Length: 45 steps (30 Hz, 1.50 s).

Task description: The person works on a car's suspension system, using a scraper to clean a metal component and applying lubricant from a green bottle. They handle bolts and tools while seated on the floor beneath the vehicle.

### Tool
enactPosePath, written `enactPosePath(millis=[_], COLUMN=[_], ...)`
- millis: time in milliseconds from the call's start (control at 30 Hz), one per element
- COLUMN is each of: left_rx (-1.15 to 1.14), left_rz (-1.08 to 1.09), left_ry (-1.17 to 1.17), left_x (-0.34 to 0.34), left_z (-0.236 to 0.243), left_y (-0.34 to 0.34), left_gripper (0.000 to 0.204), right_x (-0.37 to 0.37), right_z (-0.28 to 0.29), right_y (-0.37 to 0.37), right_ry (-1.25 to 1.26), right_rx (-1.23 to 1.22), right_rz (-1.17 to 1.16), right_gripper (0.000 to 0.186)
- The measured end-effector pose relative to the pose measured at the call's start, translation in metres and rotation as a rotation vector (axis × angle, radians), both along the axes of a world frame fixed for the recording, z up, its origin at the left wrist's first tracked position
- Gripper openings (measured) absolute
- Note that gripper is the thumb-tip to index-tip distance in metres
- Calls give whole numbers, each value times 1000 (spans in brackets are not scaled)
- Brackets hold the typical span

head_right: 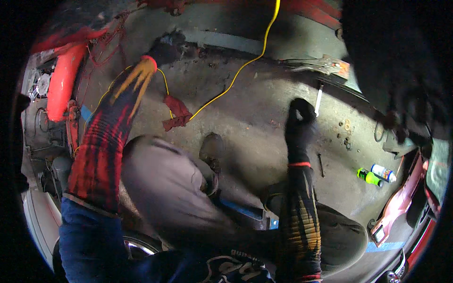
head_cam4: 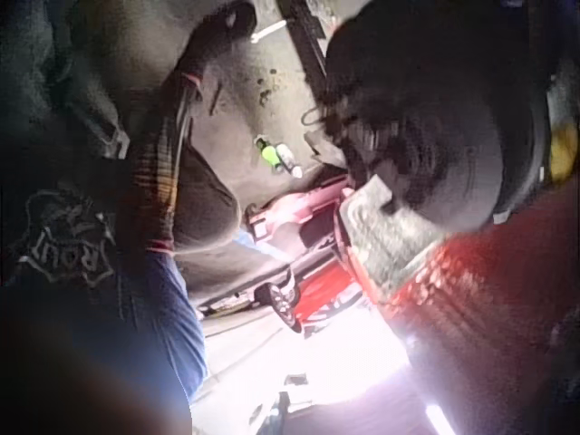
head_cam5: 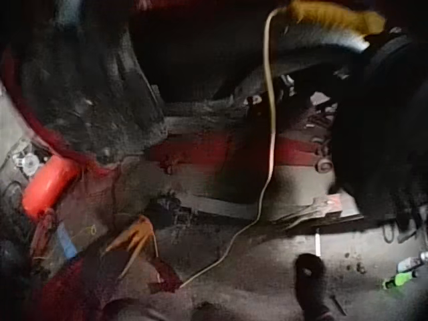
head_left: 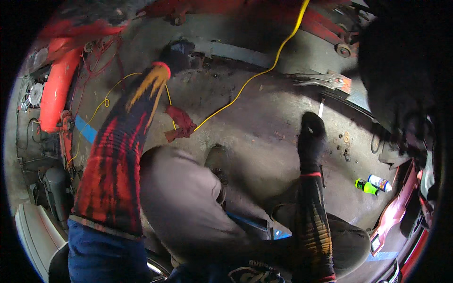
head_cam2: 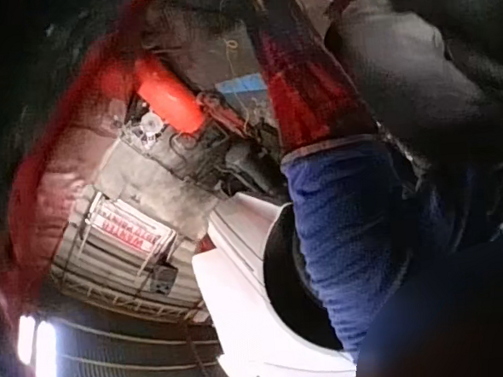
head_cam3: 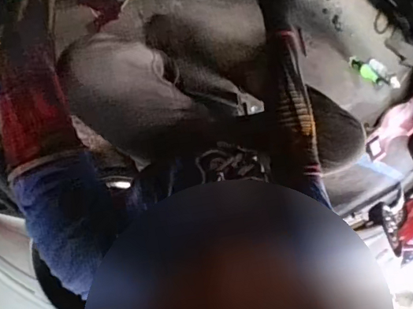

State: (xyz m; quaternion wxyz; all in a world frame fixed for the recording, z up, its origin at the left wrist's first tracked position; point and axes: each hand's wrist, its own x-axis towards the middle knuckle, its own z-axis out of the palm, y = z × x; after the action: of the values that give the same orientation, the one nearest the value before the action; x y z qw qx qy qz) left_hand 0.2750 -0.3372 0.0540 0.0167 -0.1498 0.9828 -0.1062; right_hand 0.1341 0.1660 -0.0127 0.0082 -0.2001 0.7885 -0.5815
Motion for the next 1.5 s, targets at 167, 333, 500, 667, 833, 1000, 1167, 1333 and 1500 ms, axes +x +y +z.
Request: enactPosePath(millis=[167, 333, 500, 667, 833, 1000, 1167, 1333, 1500], left_rx=[-27, -35, -41, -99, -31, -10, -240, -127, -115], left_rz=[114, 65, 32, -43, -100, -211, -203, -270, -214], left_ry=[12, -187, -283, -270, -281, -83, -98, 110, -37], left_x=[-52, -85, -92, -93, -99, -83, -87, -84, -87], left_z=[-17, -54, -54, -57, -57, -62, -77, -81, -84], left_y=[-28, -36, -47, -45, -58, -57, -54, -54, -60], left_gripper=[71, 80, 85, 85, 73, 71, 79, 80, 79], right_x=[-17, -58, -80, -80, -87, -76, -79, -90, -97], right_z=[0, -8, -18, -38, -47, -52, -57, -56, -54], right_y=[-188, -302, -345, -359, -361, -352, -348, -351, -356], right_ry=[332, 500, 445, 474, 610, 596, 675, 642, 669], right_rx=[236, 582, 770, 786, 669, 583, 704, 697, 669], right_rz=[366, 444, 563, 567, 564, 472, 467, 565, 571], right_gripper=[46, 77, 79, 56, 44, 46, 46, 39, 35])
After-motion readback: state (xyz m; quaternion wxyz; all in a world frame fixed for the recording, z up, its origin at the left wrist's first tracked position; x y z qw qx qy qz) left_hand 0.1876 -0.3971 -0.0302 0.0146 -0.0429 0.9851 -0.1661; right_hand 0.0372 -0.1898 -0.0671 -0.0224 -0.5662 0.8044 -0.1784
